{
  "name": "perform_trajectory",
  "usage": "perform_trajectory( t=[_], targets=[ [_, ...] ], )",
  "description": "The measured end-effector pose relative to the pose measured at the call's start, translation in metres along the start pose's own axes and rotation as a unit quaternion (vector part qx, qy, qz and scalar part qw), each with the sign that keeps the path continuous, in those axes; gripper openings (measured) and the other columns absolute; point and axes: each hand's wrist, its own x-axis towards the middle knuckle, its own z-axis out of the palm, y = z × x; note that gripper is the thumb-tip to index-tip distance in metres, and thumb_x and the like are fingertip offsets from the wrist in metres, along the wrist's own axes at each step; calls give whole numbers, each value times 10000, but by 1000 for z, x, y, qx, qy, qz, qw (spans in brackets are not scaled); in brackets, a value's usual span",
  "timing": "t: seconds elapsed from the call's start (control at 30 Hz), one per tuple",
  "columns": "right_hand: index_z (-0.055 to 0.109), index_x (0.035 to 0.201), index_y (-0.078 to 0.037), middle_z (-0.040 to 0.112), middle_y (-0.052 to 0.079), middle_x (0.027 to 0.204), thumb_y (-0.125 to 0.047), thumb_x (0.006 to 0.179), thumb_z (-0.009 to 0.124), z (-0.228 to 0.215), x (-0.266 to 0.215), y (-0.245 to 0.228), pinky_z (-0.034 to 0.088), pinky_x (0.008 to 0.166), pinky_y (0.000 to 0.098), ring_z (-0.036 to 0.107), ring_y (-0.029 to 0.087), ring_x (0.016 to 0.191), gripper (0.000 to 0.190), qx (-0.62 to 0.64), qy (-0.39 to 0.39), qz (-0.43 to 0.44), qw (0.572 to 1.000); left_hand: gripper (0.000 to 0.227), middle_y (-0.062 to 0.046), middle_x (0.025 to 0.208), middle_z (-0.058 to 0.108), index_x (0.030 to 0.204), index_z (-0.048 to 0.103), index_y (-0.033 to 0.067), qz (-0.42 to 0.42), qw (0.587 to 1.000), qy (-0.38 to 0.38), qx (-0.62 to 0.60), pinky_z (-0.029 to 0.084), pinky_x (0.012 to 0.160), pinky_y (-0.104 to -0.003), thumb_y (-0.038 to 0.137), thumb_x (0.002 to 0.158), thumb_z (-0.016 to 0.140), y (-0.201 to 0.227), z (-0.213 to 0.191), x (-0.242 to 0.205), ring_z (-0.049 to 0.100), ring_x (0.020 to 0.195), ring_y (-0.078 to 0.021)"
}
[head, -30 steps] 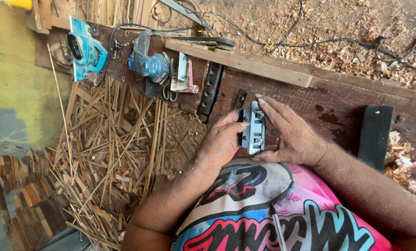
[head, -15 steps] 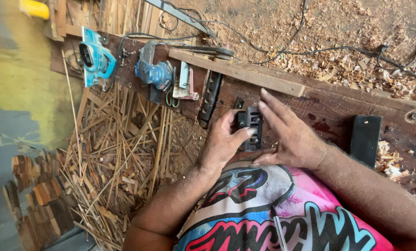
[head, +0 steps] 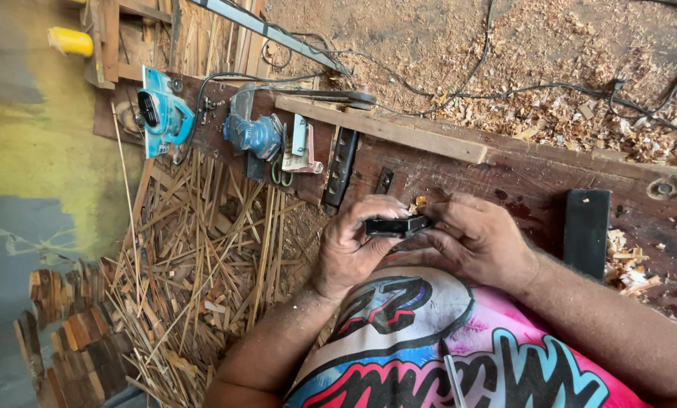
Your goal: The person assembles small metal components on a workbench using a screwdriver. They align parts, insert screws, and tighten them while handling multiple small pieces.
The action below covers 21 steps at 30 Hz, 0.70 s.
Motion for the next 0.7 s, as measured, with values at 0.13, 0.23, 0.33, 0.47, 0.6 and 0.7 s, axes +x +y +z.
perform_trajectory(
  t=[0.13,0.23,0.33,0.47,0.6,0.7],
  targets=[
    [682,1126,-30,666,114,907,-181,740,858,-14,4,-12,562,674,394,676,295,803,450,-70,0,-86,994,422,-112,1298,686,1268,543,131,48,994,-53,84,596,1093,-348,-29,948,767,8,-11,6,689,1262,-244],
    [676,1121,-32,664,108,951,-235,705,889,-20,6,-19,569,697,393,673,281,833,509,-85,12,-124,989,529,-132,1315,636,1282,506,122,102,985,-91,104,566,1142,-415,-43,871,795,8,-14,5,638,1327,-330],
    [675,1125,-27,655,109,970,-210,704,893,-20,6,-20,572,714,394,668,287,855,508,-88,10,-114,990,585,-117,1305,605,1292,477,130,132,982,-90,101,578,1136,-429,-14,856,839,3,-12,3,625,1330,-360],
    [664,1139,-25,646,116,971,-191,720,893,-15,2,-17,572,712,385,661,284,853,506,-71,19,-98,992,598,-105,1275,608,1290,459,148,146,982,-59,105,598,1129,-423,20,872,868,-7,-7,-3,652,1310,-340],
    [672,1149,-43,645,107,931,-111,757,848,-12,-3,-13,567,695,375,665,275,826,436,-63,6,-53,997,576,-119,1262,625,1267,476,138,150,985,-36,75,600,1108,-425,20,866,871,-17,-3,-9,664,1295,-334],
    [646,1193,-8,639,136,931,-103,745,828,-11,-6,-9,558,724,377,657,308,841,493,-49,-8,-19,999,568,-116,1242,639,1248,482,140,150,986,-12,67,613,1076,-419,32,861,884,-19,0,-11,681,1271,-325]
  ],
)
